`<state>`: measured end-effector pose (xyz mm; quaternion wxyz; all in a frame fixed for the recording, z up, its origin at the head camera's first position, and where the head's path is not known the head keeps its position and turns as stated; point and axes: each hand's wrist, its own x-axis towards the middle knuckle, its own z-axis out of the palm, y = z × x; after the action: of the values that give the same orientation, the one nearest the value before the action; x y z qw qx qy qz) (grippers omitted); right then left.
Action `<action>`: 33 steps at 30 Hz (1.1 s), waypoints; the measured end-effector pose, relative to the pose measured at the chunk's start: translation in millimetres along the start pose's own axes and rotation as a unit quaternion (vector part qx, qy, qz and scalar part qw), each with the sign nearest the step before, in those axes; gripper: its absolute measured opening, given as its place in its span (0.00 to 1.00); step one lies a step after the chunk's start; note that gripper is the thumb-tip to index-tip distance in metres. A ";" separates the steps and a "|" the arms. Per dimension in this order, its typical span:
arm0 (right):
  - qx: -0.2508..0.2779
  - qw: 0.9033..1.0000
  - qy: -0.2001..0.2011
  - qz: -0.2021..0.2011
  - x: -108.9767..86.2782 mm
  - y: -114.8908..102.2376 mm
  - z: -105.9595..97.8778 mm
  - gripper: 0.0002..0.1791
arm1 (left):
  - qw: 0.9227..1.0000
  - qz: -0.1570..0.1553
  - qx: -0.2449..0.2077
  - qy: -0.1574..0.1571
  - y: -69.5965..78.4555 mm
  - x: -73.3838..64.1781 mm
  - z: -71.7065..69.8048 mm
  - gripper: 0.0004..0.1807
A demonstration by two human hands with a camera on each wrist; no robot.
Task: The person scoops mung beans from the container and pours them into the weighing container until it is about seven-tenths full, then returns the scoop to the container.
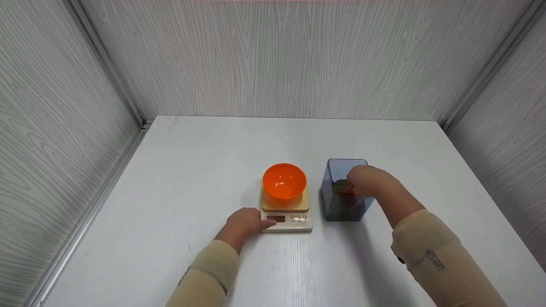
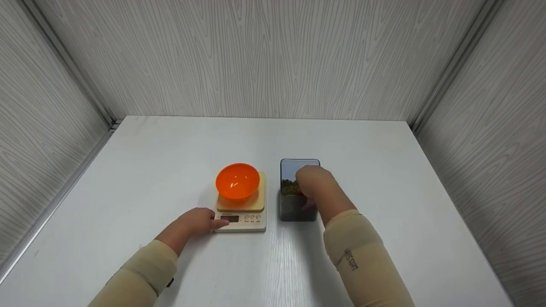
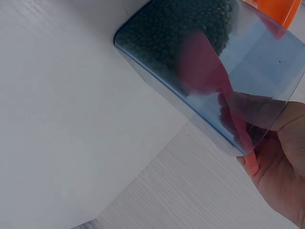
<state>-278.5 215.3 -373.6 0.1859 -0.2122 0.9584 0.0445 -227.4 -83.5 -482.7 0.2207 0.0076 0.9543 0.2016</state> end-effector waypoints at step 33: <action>0.024 0.999 0.021 -0.016 11.5 -3.8 8.2 0.05 | 1.000 0.012 0.003 0.006 -0.8 1.1 0.1 0.26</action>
<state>-283.8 208.7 -385.6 0.1713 -0.2238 0.9594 0.0140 -228.3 -84.2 -483.5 0.2127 0.0184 0.9560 0.2013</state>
